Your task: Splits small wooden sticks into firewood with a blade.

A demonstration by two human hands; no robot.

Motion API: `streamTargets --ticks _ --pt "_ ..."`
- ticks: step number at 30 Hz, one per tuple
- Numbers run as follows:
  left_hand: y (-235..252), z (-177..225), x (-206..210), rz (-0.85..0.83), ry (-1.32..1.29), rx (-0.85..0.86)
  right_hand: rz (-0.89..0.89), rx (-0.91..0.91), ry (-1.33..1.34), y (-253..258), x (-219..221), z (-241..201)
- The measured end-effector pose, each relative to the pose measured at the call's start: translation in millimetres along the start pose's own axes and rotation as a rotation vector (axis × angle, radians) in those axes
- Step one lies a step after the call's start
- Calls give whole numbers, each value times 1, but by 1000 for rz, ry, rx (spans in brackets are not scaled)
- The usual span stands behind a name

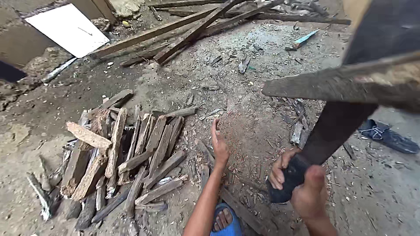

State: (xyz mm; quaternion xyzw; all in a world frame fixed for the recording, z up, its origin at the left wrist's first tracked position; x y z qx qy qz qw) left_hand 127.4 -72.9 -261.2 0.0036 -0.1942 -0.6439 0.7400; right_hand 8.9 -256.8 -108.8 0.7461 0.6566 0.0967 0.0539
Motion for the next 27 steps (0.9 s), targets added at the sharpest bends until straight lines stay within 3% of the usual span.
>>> streamTargets --ticks 2,5,7,10,13,18,27 --pt "-3 -2 -11 67 7 -2 34 137 -72 -24 4 59" --pt "-19 -7 -10 45 25 -45 -94 732 -264 -83 7 191" --pt "-27 -13 5 -38 26 -70 -158 896 -365 -87 9 225" --pt "-52 -22 13 -55 -45 -194 -206 904 -457 -99 17 226" --pt "-32 -5 18 128 -86 -217 -239 864 -500 -95 21 228" --pt "-1 -1 18 263 -252 -89 -214 913 -461 -94 32 230" --pt "24 -9 39 178 -134 113 -133 1048 -44 -102 36 223"
Point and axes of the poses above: each hand's wrist, its own y-axis towards the middle knuckle, its own x-axis out of the palm, z = x × y, the point moved 9 cm from there along y, towards the middle knuckle, and after that the axes turned 14 degrees about -y, right-handed, at the moved point
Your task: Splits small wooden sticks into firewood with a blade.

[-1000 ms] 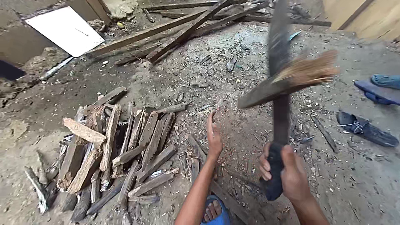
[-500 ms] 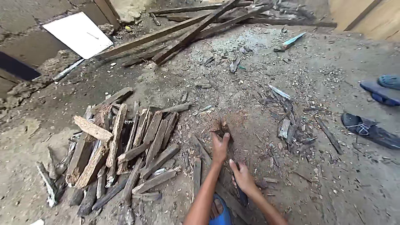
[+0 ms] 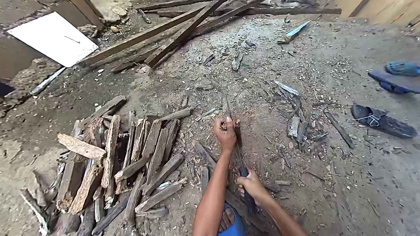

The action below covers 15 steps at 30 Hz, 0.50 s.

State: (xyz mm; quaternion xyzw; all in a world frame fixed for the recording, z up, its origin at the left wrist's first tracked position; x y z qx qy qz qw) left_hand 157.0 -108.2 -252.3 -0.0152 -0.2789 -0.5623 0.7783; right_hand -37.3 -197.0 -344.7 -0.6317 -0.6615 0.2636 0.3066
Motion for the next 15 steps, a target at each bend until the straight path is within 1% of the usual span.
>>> streamTargets --ticks 3,7,9,10,12,13,14,15 --pt "-1 -3 7 -55 49 -31 -145 20 181 -8 12 0" --pt "5 3 -6 -50 129 -41 -266 39 243 -9 32 -3" --pt "6 7 -13 -61 182 -50 -362 43 318 -11 42 -1" --pt "11 11 -19 -69 169 -45 -451 31 417 -14 49 -3" --pt "34 21 -45 -61 56 -2 -703 9 714 -29 66 -6" --pt "50 24 -63 -20 8 29 -752 22 788 -34 69 -2" --pt "62 28 -80 31 -2 52 -716 62 780 -36 70 13" --pt "67 32 -93 66 -5 57 -633 107 709 -36 67 35"
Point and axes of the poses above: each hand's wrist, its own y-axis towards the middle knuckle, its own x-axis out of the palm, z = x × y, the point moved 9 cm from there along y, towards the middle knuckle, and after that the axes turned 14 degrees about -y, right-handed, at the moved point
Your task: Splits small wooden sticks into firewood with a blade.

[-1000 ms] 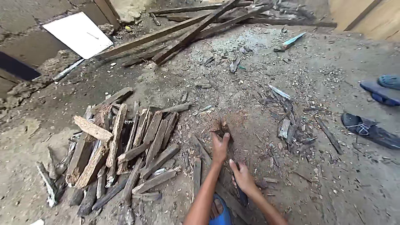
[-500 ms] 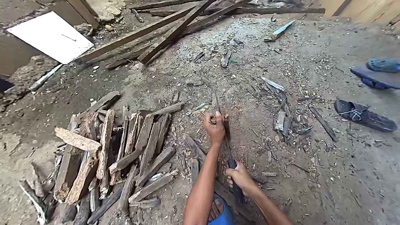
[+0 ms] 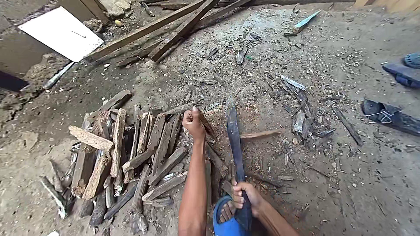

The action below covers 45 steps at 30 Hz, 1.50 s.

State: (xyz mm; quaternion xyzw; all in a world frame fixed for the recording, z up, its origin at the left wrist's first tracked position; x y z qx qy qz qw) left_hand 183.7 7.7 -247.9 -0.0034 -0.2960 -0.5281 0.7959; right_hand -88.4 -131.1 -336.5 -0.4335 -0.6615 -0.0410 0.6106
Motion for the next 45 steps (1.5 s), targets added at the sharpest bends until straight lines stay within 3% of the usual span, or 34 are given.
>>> streamTargets --ticks 3,6,11,13,16,19,23,26,29,32,35,37,41,43,45 --pt "10 9 10 -68 7 -75 170 44 -160 -3 -34 19" --pt "-19 9 38 -258 149 -245 245 0 -222 -24 -38 16" --pt "-72 -23 130 -572 365 -506 599 -334 -415 -64 -61 -87" --pt "-117 -54 162 -838 508 -545 798 -414 -473 -94 -79 -128" --pt "-213 -108 150 -1397 984 -554 1044 -490 -483 -147 -111 -167" --pt "-244 -125 120 -1546 1198 -390 1096 -595 -395 -178 -140 -179" --pt "-228 -103 104 -1545 1132 -316 1015 -645 -280 -186 -161 -170" --pt "-170 -38 75 -1215 984 -232 962 -616 -238 -181 -162 -169" --pt "-80 48 18 -853 933 -157 992 -599 -227 -173 -165 -165" --pt "0 117 -43 -644 1110 -59 1047 -553 -260 -160 -162 -156" --pt "25 153 -74 -495 1251 133 1054 -482 -293 -143 -149 -150" --pt "-2 140 -80 -371 1192 91 1046 -439 -301 -132 -141 -143" --pt "-90 21 -96 -295 1179 -680 1034 -367 -335 -115 -133 -128" --pt "-117 -18 -99 -277 1324 -889 1037 -331 -359 -114 -131 -119" --pt "-127 -32 -94 -301 1452 -998 1038 -307 -376 -113 -128 -113"
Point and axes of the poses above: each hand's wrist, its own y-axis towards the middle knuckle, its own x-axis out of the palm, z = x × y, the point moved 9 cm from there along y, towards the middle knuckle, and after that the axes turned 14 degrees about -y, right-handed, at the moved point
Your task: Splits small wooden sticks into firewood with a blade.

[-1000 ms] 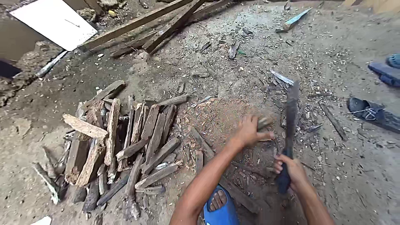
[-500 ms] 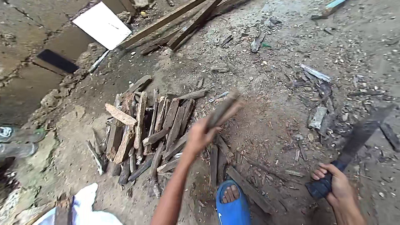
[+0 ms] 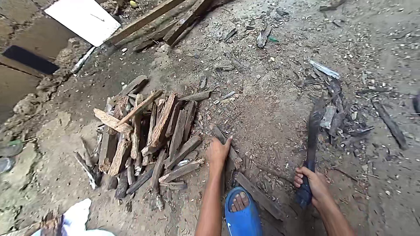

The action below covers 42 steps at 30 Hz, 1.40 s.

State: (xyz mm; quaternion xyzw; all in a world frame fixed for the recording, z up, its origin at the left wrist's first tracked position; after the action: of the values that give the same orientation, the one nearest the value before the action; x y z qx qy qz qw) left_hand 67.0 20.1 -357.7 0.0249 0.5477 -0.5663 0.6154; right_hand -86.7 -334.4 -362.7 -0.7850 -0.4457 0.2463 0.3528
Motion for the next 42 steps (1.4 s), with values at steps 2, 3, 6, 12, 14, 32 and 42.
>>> streamTargets --ticks 2,3,6,12,14,32,42 --pt "2 7 0 -19 22 -9 -9 6 -6 -2 3 0" --pt "4 8 -2 -35 -19 14 -15 6 -5 -3 5 0" --pt "2 20 -14 -140 -298 185 -42 -11 -9 -7 8 -4" --pt "-21 70 -22 -344 -1238 393 -45 -42 -46 -15 11 -17" --pt "-24 72 5 -346 -1388 307 -39 -44 -41 -16 13 -19" --pt "19 161 86 -179 522 924 -38 -43 -66 -28 15 -15" --pt "2 160 50 -344 -469 752 -311 -189 -3 -83 54 -57"
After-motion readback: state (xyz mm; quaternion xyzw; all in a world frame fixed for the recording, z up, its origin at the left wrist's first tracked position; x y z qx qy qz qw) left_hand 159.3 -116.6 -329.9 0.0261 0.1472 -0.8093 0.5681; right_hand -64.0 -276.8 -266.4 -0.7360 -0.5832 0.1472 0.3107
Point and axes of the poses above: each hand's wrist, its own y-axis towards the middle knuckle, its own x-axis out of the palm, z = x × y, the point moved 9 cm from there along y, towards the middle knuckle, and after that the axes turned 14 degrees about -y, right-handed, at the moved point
